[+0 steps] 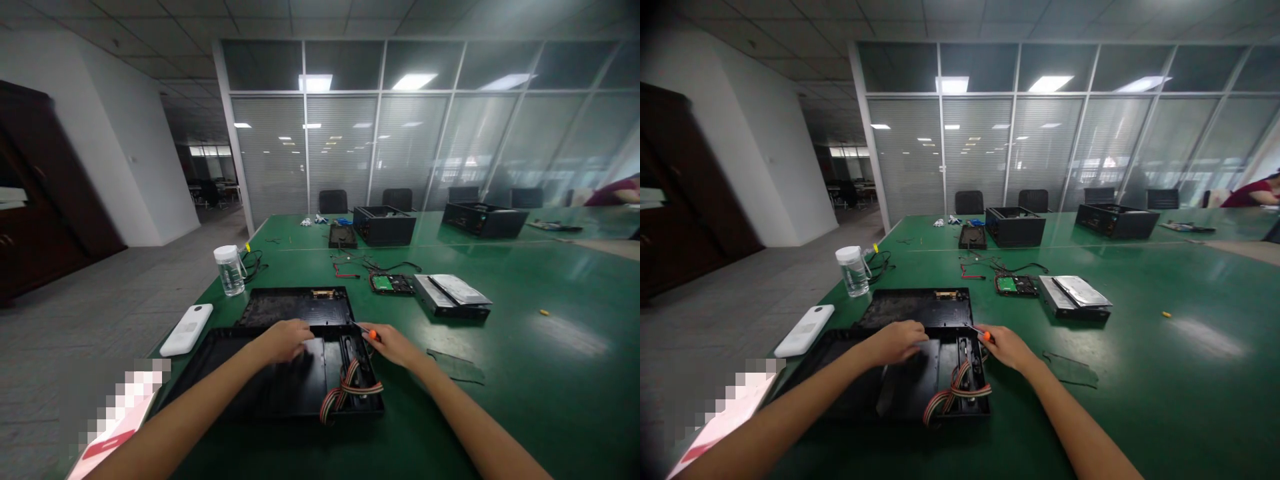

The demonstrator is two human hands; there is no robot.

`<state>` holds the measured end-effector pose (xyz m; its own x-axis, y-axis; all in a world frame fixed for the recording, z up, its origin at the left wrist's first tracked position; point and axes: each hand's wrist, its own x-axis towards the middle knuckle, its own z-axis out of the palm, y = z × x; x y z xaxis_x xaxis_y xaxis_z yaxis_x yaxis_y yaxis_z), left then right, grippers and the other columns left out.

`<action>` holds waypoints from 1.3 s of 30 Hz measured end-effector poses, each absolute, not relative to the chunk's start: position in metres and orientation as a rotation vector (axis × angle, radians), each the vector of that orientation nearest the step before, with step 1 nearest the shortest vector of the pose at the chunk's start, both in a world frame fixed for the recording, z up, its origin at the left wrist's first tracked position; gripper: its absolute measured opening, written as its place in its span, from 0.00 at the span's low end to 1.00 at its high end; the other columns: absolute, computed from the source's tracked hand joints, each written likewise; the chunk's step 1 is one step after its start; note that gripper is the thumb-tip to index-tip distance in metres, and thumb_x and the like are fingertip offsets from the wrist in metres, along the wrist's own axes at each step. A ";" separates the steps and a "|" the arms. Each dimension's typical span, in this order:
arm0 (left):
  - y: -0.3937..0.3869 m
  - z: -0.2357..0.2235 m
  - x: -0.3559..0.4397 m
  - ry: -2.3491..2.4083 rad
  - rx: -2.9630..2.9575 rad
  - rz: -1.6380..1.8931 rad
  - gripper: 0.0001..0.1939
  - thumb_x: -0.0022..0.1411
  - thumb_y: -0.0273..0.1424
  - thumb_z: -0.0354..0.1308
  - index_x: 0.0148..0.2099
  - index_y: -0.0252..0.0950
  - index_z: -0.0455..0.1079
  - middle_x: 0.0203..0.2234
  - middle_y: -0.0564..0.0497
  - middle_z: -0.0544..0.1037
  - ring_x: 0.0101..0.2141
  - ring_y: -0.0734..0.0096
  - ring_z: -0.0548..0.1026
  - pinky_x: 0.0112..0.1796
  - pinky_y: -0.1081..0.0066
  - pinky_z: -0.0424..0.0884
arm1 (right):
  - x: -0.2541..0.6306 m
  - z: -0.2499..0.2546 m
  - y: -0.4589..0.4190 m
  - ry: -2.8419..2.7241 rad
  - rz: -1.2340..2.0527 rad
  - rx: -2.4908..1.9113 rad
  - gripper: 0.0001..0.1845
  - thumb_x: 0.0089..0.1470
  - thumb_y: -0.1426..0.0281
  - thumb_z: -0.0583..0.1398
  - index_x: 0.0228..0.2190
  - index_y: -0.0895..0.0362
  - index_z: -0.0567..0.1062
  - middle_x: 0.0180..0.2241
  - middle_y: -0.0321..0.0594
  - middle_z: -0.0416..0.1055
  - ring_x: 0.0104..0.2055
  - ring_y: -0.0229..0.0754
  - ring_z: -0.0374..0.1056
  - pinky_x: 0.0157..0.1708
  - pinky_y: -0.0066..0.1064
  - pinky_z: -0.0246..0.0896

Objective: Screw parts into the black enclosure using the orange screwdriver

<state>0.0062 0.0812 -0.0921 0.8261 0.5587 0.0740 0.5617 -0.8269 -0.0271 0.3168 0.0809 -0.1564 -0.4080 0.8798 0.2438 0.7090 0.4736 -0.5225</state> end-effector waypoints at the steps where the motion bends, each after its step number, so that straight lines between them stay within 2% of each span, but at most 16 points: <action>1: 0.094 -0.097 0.008 -0.874 -2.884 -0.086 0.08 0.57 0.25 0.54 0.40 0.37 0.69 0.37 0.47 0.72 0.39 0.66 0.69 0.37 0.72 0.65 | 0.319 -0.156 0.081 -2.261 0.423 -1.365 0.19 0.55 0.63 0.51 0.47 0.51 0.70 0.46 0.41 0.71 0.47 0.44 0.66 0.47 0.35 0.56; 4: 0.121 -0.111 0.010 -0.690 -2.784 -0.005 0.06 0.58 0.23 0.53 0.35 0.35 0.69 0.32 0.46 0.70 0.36 0.66 0.67 0.34 0.70 0.64 | 0.329 -0.155 0.082 -2.332 0.225 -1.585 0.14 0.54 0.68 0.52 0.39 0.52 0.74 0.38 0.42 0.74 0.41 0.44 0.68 0.40 0.31 0.57; 6: 0.128 -0.119 0.009 -0.560 -2.757 -0.003 0.06 0.59 0.22 0.51 0.35 0.35 0.68 0.31 0.46 0.70 0.35 0.66 0.66 0.33 0.69 0.63 | 0.334 -0.155 0.083 -2.343 0.080 -1.730 0.11 0.53 0.69 0.52 0.33 0.53 0.75 0.32 0.42 0.74 0.36 0.44 0.69 0.35 0.30 0.56; 8: 0.129 -0.123 0.008 -0.476 -2.745 -0.029 0.06 0.59 0.23 0.50 0.36 0.35 0.67 0.31 0.46 0.70 0.35 0.65 0.66 0.34 0.68 0.63 | 0.335 -0.155 0.084 -2.310 -0.020 -1.790 0.11 0.53 0.68 0.52 0.32 0.54 0.74 0.30 0.42 0.74 0.34 0.44 0.69 0.32 0.29 0.55; 12: 0.125 -0.126 0.009 -0.505 -2.743 -0.086 0.04 0.60 0.24 0.49 0.35 0.34 0.65 0.31 0.45 0.70 0.34 0.65 0.67 0.35 0.68 0.63 | 0.326 -0.158 0.087 -2.160 0.023 -1.666 0.16 0.57 0.62 0.47 0.29 0.53 0.71 0.29 0.40 0.72 0.32 0.42 0.67 0.30 0.29 0.54; 15: 0.125 -0.124 0.020 -0.613 -2.737 -0.097 0.04 0.61 0.26 0.47 0.35 0.34 0.62 0.28 0.47 0.70 0.29 0.67 0.68 0.31 0.70 0.63 | 0.317 -0.159 0.089 -2.028 0.141 -1.578 0.22 0.58 0.56 0.44 0.24 0.54 0.68 0.25 0.39 0.70 0.28 0.41 0.65 0.30 0.29 0.54; 19: 0.127 -0.123 0.047 -0.663 -2.766 -0.169 0.06 0.64 0.28 0.43 0.37 0.34 0.60 0.25 0.50 0.70 0.25 0.69 0.69 0.26 0.73 0.62 | 0.318 -0.159 0.089 -1.884 0.249 -1.547 0.23 0.57 0.52 0.43 0.25 0.54 0.67 0.22 0.37 0.68 0.25 0.40 0.64 0.29 0.28 0.55; 25: 0.133 -0.138 0.086 -0.543 -2.844 -0.280 0.10 0.67 0.28 0.37 0.38 0.35 0.58 0.29 0.49 0.70 0.29 0.70 0.70 0.31 0.73 0.65 | 0.337 -0.166 0.095 -1.774 0.219 -1.561 0.24 0.55 0.51 0.45 0.21 0.54 0.64 0.19 0.36 0.65 0.23 0.39 0.62 0.25 0.27 0.53; 30: 0.125 -0.148 0.087 -0.694 -2.924 -0.380 0.07 0.66 0.27 0.40 0.38 0.35 0.59 0.30 0.49 0.70 0.31 0.70 0.70 0.34 0.73 0.66 | 0.346 -0.168 0.099 -1.756 0.221 -1.567 0.24 0.56 0.51 0.44 0.21 0.54 0.62 0.18 0.34 0.63 0.22 0.39 0.61 0.25 0.27 0.53; 35: 0.120 -0.149 0.082 -0.770 -3.062 -0.565 0.08 0.64 0.27 0.44 0.46 0.35 0.58 0.35 0.49 0.72 0.35 0.71 0.71 0.38 0.74 0.65 | 0.344 -0.167 0.098 -1.794 0.220 -1.553 0.23 0.56 0.51 0.44 0.21 0.54 0.61 0.18 0.33 0.62 0.22 0.38 0.59 0.24 0.27 0.51; 39: 0.123 -0.156 0.084 -0.815 -3.051 -0.640 0.07 0.64 0.28 0.47 0.42 0.34 0.64 0.33 0.49 0.74 0.35 0.70 0.72 0.39 0.73 0.66 | 0.343 -0.165 0.097 -1.770 0.182 -1.549 0.22 0.56 0.53 0.45 0.20 0.54 0.60 0.18 0.33 0.60 0.22 0.37 0.57 0.24 0.26 0.50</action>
<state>0.0839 0.1232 -0.1564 0.7935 0.4940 0.3555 0.4621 -0.8691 0.1763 0.3430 0.0972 -0.1652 0.0279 0.8964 0.4423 0.7874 0.2529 -0.5622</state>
